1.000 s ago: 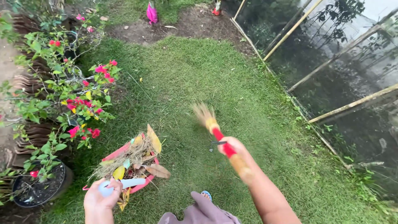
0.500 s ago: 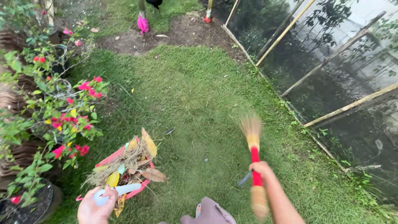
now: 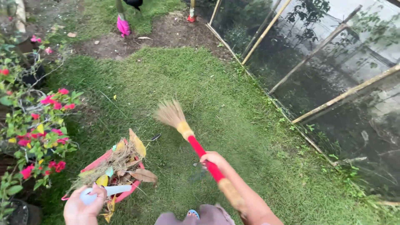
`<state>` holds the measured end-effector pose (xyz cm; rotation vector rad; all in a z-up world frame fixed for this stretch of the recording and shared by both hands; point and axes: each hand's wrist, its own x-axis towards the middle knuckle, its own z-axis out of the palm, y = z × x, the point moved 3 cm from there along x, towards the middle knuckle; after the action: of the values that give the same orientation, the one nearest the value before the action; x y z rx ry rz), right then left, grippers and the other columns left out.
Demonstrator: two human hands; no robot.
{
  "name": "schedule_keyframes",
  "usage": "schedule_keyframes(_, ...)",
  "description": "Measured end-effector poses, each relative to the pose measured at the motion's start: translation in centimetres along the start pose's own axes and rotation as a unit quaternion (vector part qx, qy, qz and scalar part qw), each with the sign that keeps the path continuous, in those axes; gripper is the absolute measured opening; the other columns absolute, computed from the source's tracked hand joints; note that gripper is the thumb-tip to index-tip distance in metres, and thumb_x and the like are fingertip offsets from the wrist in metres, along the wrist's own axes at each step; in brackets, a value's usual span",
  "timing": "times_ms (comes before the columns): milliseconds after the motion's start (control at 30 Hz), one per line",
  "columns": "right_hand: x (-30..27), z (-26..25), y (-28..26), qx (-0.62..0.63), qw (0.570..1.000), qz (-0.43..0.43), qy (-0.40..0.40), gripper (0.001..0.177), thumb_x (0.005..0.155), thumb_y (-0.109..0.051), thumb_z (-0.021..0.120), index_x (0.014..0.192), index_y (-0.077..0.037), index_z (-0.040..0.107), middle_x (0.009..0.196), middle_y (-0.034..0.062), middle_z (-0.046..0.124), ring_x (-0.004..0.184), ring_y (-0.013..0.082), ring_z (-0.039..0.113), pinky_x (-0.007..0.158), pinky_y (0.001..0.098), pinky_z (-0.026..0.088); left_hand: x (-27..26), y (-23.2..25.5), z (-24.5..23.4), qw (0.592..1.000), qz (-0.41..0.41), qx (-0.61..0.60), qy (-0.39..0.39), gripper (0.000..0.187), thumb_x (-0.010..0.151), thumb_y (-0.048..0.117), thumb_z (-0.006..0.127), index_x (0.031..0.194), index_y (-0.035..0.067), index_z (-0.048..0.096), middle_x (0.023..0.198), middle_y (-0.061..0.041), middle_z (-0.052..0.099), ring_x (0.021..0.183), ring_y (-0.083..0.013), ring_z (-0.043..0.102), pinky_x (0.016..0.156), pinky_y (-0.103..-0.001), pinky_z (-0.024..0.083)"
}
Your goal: Sweeping dry leaves into a dustpan in an outdoor yard.
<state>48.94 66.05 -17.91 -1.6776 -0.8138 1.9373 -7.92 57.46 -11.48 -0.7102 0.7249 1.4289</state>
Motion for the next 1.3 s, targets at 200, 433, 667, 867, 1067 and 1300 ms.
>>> schedule_keyframes(200, -9.8, -6.7, -1.7, 0.056, 0.995, -0.067, 0.054, 0.022, 0.073, -0.007, 0.073, 0.094, -0.002, 0.068, 0.062, 0.0044, 0.06, 0.048, 0.0154, 0.057, 0.045, 0.0311, 0.046, 1.7, -2.3, 4.1, 0.999, -0.042, -0.024, 0.017, 0.038, 0.095, 0.022, 0.064, 0.118, -0.002, 0.046, 0.102, -0.012, 0.054, 0.083, -0.0161, 0.053, 0.059, -0.023, 0.048)
schedule_keyframes(433, -5.8, -21.8, 4.1, -0.101, 0.93, 0.012, 0.354, 0.037, 0.065, -0.007, 0.079, 0.099, 0.004, 0.073, 0.072, 0.0121, 0.072, 0.06, 0.0235, 0.07, 0.058, 0.0369, 0.058, 6.4, -4.6, 10.1, 0.996, -0.077, -0.006, 0.041, 0.038, 0.092, 0.024, 0.066, 0.117, 0.002, 0.05, 0.1, -0.011, 0.055, 0.08, -0.0161, 0.051, 0.056, -0.022, 0.047)
schedule_keyframes(667, 6.5, -20.1, 3.6, -0.222, 0.867, 0.131, 0.426, 0.047, 0.068, -0.024, 0.089, 0.105, 0.0, 0.073, 0.09, 0.0125, 0.07, 0.081, 0.0216, 0.071, 0.076, 0.037, 0.058, 12.5, -5.2, 16.6, 0.998, -0.061, 0.013, 0.02, 0.036, 0.1, 0.021, 0.06, 0.122, -0.001, 0.042, 0.102, -0.012, 0.053, 0.08, -0.0132, 0.05, 0.059, -0.023, 0.047)
schedule_keyframes(867, 13.9, -10.2, -3.7, -0.141, 0.972, 0.003, 0.185, 0.026, 0.068, -0.01, 0.083, 0.084, 0.006, 0.072, 0.073, 0.0105, 0.073, 0.06, 0.0211, 0.071, 0.057, 0.036, 0.059, 13.6, -7.1, 23.7, 0.995, -0.074, 0.046, 0.05, 0.039, 0.099, 0.023, 0.06, 0.123, -0.001, 0.042, 0.101, -0.015, 0.053, 0.081, -0.0175, 0.055, 0.056, -0.019, 0.049)
schedule_keyframes(1067, 0.7, -7.6, -16.3, 0.142, 0.989, -0.04, -0.021, 0.042, 0.079, -0.007, 0.072, 0.12, -0.003, 0.064, 0.064, 0.0, 0.058, 0.05, 0.0125, 0.057, 0.046, 0.0275, 0.049, 16.2, -6.2, 28.1, 0.997, -0.05, 0.036, 0.045, 0.037, 0.1, 0.022, 0.06, 0.124, -0.001, 0.042, 0.105, -0.015, 0.052, 0.082, -0.0157, 0.053, 0.057, -0.019, 0.049)
schedule_keyframes(1300, 2.6, -17.3, -16.0, -0.073, 0.98, -0.017, 0.183, 0.039, 0.071, -0.005, 0.075, 0.11, -0.007, 0.069, 0.069, 0.0054, 0.067, 0.053, 0.0165, 0.063, 0.05, 0.0323, 0.053, 19.0, -4.9, 29.8, 0.997, -0.037, 0.073, 0.014, 0.036, 0.1, 0.022, 0.057, 0.124, -0.001, 0.044, 0.106, -0.012, 0.051, 0.081, -0.016, 0.051, 0.057, -0.021, 0.047)
